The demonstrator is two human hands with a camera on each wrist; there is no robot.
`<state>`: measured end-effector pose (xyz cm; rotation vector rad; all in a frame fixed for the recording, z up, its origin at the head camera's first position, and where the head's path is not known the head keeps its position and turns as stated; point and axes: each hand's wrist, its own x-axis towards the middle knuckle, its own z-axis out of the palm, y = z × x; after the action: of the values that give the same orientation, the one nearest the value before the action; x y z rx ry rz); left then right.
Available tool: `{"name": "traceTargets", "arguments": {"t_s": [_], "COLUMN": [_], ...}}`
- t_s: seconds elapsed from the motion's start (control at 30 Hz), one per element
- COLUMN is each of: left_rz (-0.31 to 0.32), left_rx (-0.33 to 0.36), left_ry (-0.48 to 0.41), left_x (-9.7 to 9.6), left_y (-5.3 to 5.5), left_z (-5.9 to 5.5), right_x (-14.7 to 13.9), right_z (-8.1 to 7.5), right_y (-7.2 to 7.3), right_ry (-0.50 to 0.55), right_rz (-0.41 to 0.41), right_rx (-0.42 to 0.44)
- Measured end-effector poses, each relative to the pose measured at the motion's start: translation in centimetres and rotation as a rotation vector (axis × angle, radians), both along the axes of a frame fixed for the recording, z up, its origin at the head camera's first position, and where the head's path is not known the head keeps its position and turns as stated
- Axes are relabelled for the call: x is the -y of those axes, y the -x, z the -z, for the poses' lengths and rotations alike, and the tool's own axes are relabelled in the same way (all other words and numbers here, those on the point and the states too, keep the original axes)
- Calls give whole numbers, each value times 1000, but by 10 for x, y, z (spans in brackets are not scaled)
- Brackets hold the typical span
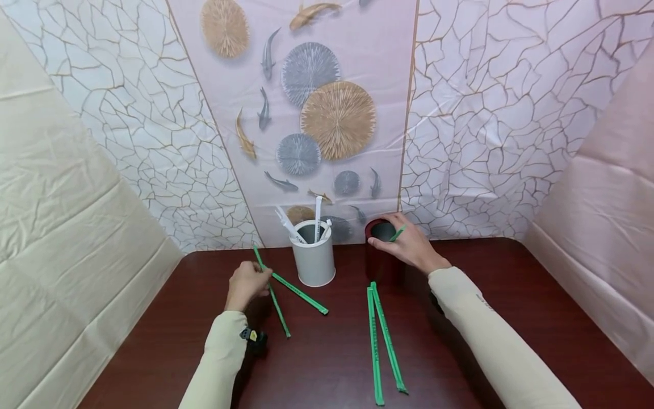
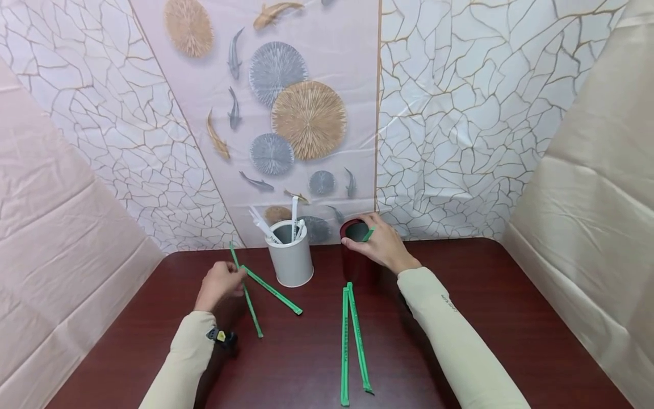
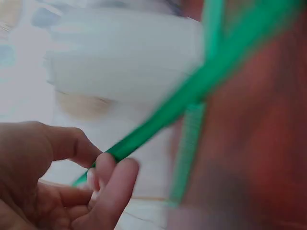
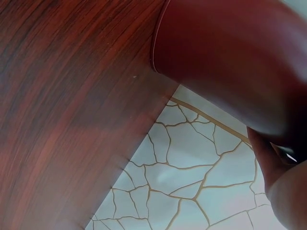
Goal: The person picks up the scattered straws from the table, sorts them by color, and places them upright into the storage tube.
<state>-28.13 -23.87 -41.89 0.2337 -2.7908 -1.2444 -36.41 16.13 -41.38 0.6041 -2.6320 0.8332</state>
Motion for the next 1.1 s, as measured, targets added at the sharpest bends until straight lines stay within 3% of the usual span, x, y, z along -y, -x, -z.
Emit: {"name": "traceTargets", "arguments": {"t_s": [0.2, 0.33, 0.47, 0.6, 0.73, 0.83, 0.97, 1.1], "left_rz": [95, 131, 215, 304, 354, 372, 375, 347], "left_rx": [-172, -324, -480, -594, -642, -651, -641, -620], "left_ry": [-84, -143, -271, -374, -412, -398, -324, -217], "left_x": [-20, -44, -76, -110, -141, -161, -180, -192], "left_y": [-20, -36, -44, -36, -19, -5, 18, 40], "left_z": [-71, -111, -139, -157, -165, -163, -148, -122], "right_x": [-4, -5, -6, -6, -4, -2, 1, 2], "right_z": [-5, -5, -3, 0, 1, 2, 2, 1], "right_y": [1, 1, 0, -1, -4, -4, -4, -3], "right_ry": [5, 5, 4, 4, 7, 8, 18, 31], "right_rz": [6, 9, 5, 1, -2, -2, 1, -1], "right_rx": [-9, -19, -22, -21, -21, -16, -14, -28]}}
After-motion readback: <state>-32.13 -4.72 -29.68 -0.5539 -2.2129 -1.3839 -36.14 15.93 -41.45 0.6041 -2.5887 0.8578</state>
